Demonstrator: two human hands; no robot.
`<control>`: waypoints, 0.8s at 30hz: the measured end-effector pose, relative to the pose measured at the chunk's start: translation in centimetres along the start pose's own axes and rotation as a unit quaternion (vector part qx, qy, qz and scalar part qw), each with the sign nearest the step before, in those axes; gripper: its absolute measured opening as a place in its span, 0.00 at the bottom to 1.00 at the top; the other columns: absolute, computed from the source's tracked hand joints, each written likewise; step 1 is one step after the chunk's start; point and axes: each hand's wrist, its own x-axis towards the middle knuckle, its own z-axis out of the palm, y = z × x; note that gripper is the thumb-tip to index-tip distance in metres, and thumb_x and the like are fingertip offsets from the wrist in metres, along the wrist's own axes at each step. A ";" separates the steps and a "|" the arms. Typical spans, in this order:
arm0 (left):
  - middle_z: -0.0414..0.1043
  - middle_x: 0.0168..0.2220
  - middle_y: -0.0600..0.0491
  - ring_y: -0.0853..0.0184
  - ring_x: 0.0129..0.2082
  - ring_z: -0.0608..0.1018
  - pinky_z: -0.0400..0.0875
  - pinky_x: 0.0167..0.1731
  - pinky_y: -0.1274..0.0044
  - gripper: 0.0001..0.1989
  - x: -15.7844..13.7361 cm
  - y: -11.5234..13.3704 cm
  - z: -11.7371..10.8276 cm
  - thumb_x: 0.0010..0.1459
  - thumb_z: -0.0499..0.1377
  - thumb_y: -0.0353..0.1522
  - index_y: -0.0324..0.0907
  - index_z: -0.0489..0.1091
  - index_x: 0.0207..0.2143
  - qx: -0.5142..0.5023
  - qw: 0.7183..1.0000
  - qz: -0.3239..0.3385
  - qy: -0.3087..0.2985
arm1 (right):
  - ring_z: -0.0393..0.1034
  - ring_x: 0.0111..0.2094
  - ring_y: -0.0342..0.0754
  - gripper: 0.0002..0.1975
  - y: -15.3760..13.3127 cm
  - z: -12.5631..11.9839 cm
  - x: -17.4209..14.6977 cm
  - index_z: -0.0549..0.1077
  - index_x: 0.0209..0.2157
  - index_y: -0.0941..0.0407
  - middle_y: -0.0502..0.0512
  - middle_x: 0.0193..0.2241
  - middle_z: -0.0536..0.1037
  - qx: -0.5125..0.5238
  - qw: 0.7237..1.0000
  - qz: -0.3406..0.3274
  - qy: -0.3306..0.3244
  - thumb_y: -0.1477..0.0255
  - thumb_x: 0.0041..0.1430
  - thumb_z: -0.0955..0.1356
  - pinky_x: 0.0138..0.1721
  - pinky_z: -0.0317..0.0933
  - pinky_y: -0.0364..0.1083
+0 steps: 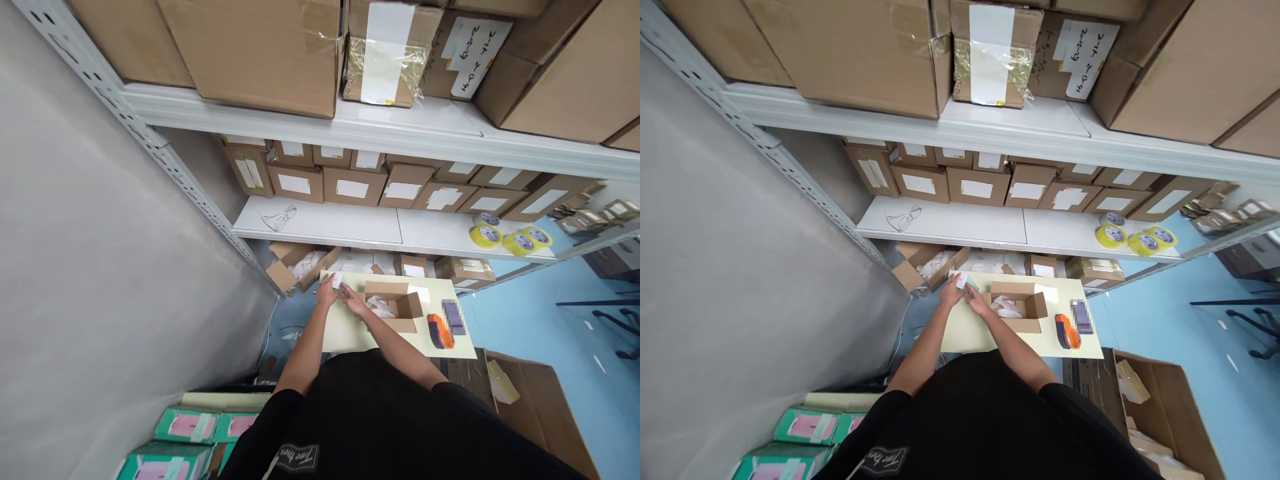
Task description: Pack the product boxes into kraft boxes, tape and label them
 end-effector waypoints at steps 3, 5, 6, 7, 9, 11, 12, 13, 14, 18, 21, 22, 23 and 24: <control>0.57 0.71 0.38 0.51 0.66 0.68 0.59 0.66 0.68 0.34 0.2 -0.1 0.2 0.65 0.62 0.34 0.42 0.60 0.71 0.023 0.999 0.001 0.035 | 0.60 0.70 0.56 0.43 0.0 -1.0 -0.2 0.64 0.69 0.51 0.62 0.69 0.67 0.050 0.999 0.015 0.007 0.77 0.50 0.69 0.68 0.57 0.59; 0.61 0.69 0.37 0.51 0.66 0.68 0.59 0.66 0.66 0.32 0.1 0.2 0.1 0.65 0.61 0.34 0.40 0.63 0.70 0.046 0.997 0.006 0.062 | 0.63 0.69 0.56 0.41 -0.1 -1.9 -0.7 0.65 0.68 0.50 0.61 0.67 0.70 0.075 0.996 0.022 0.032 0.75 0.51 0.70 0.68 0.57 0.59; 0.62 0.68 0.36 0.50 0.66 0.68 0.60 0.66 0.65 0.31 0.0 0.5 0.0 0.65 0.61 0.34 0.40 0.64 0.69 0.055 0.995 0.012 0.079 | 0.65 0.67 0.56 0.40 -0.1 -2.4 -1.0 0.66 0.68 0.49 0.60 0.66 0.72 0.084 0.995 0.023 0.047 0.74 0.52 0.70 0.68 0.58 0.59; 0.63 0.68 0.36 0.49 0.66 0.68 0.61 0.65 0.63 0.30 -0.3 0.8 -0.3 0.65 0.61 0.35 0.40 0.65 0.68 0.061 0.993 0.019 0.098 | 0.66 0.67 0.56 0.38 -0.1 -3.0 -1.4 0.67 0.67 0.49 0.59 0.65 0.73 0.090 0.993 0.023 0.066 0.72 0.52 0.70 0.68 0.58 0.59; 0.63 0.68 0.36 0.47 0.65 0.69 0.62 0.65 0.61 0.29 -1.1 1.5 -1.2 0.65 0.61 0.37 0.41 0.67 0.68 0.060 0.988 0.038 0.134 | 0.67 0.66 0.57 0.35 0.0 -4.1 -2.4 0.70 0.65 0.49 0.59 0.64 0.74 0.089 0.989 0.023 0.114 0.70 0.53 0.71 0.68 0.58 0.59; 0.61 0.69 0.38 0.46 0.65 0.69 0.63 0.65 0.60 0.29 -2.0 2.3 -2.4 0.66 0.60 0.39 0.43 0.67 0.68 0.042 0.983 0.060 0.168 | 0.67 0.66 0.58 0.32 0.2 -5.4 -3.5 0.73 0.62 0.49 0.58 0.64 0.73 0.079 0.982 0.028 0.171 0.67 0.54 0.71 0.68 0.58 0.59; 0.61 0.70 0.39 0.46 0.66 0.68 0.62 0.66 0.59 0.29 -2.5 2.7 -2.9 0.66 0.59 0.40 0.44 0.66 0.68 0.028 0.980 0.072 0.181 | 0.67 0.66 0.58 0.31 0.3 -6.0 -4.1 0.73 0.61 0.49 0.58 0.64 0.73 0.075 0.976 0.034 0.199 0.65 0.54 0.72 0.68 0.59 0.60; 0.61 0.70 0.40 0.47 0.68 0.67 0.61 0.67 0.59 0.30 -2.9 3.2 -3.4 0.67 0.59 0.40 0.44 0.66 0.69 0.009 0.978 0.083 0.191 | 0.67 0.66 0.59 0.31 0.4 -6.7 -4.7 0.74 0.61 0.49 0.58 0.64 0.73 0.074 0.971 0.041 0.225 0.63 0.54 0.72 0.68 0.59 0.60; 0.61 0.70 0.41 0.48 0.69 0.66 0.60 0.67 0.60 0.30 -3.3 3.7 -3.7 0.67 0.59 0.41 0.45 0.66 0.69 -0.014 0.976 0.092 0.196 | 0.67 0.66 0.60 0.31 0.5 -7.3 -5.3 0.74 0.61 0.50 0.59 0.64 0.74 0.076 0.965 0.049 0.246 0.61 0.55 0.72 0.67 0.61 0.60; 0.66 0.68 0.46 0.54 0.67 0.70 0.66 0.64 0.67 0.29 -4.2 5.7 -2.8 0.67 0.60 0.42 0.47 0.65 0.69 -0.150 0.975 0.094 0.135 | 0.70 0.64 0.61 0.32 0.9 -9.6 -7.7 0.73 0.61 0.52 0.62 0.62 0.75 0.100 0.948 0.059 0.297 0.52 0.58 0.71 0.61 0.68 0.58; 0.70 0.66 0.47 0.58 0.62 0.75 0.71 0.60 0.70 0.30 -4.9 7.1 0.3 0.68 0.59 0.41 0.47 0.62 0.70 -0.230 0.970 0.060 0.046 | 0.75 0.58 0.61 0.30 1.4 -11.5 -9.7 0.76 0.58 0.55 0.62 0.58 0.79 0.108 0.938 0.043 0.325 0.51 0.61 0.67 0.57 0.71 0.57; 0.71 0.66 0.47 0.58 0.61 0.76 0.71 0.60 0.70 0.30 -5.3 7.4 1.5 0.69 0.58 0.41 0.47 0.60 0.71 -0.241 0.969 0.047 0.019 | 0.75 0.57 0.61 0.29 1.6 -12.3 -10.4 0.76 0.57 0.56 0.63 0.57 0.80 0.101 0.933 0.039 0.343 0.52 0.62 0.66 0.56 0.71 0.57; 0.70 0.66 0.47 0.57 0.62 0.76 0.70 0.60 0.69 0.31 -5.6 7.7 2.8 0.69 0.58 0.42 0.47 0.59 0.71 -0.244 0.969 0.038 -0.004 | 0.76 0.56 0.61 0.29 1.9 -13.1 -11.1 0.77 0.56 0.57 0.63 0.56 0.80 0.088 0.927 0.036 0.363 0.53 0.62 0.66 0.56 0.71 0.57; 0.70 0.66 0.46 0.56 0.64 0.74 0.69 0.61 0.68 0.32 -5.9 7.9 4.1 0.69 0.57 0.42 0.46 0.58 0.72 -0.242 0.969 0.033 -0.025 | 0.76 0.56 0.61 0.29 2.2 -13.9 -11.8 0.76 0.57 0.57 0.63 0.55 0.81 0.069 0.921 0.032 0.382 0.54 0.62 0.66 0.57 0.70 0.57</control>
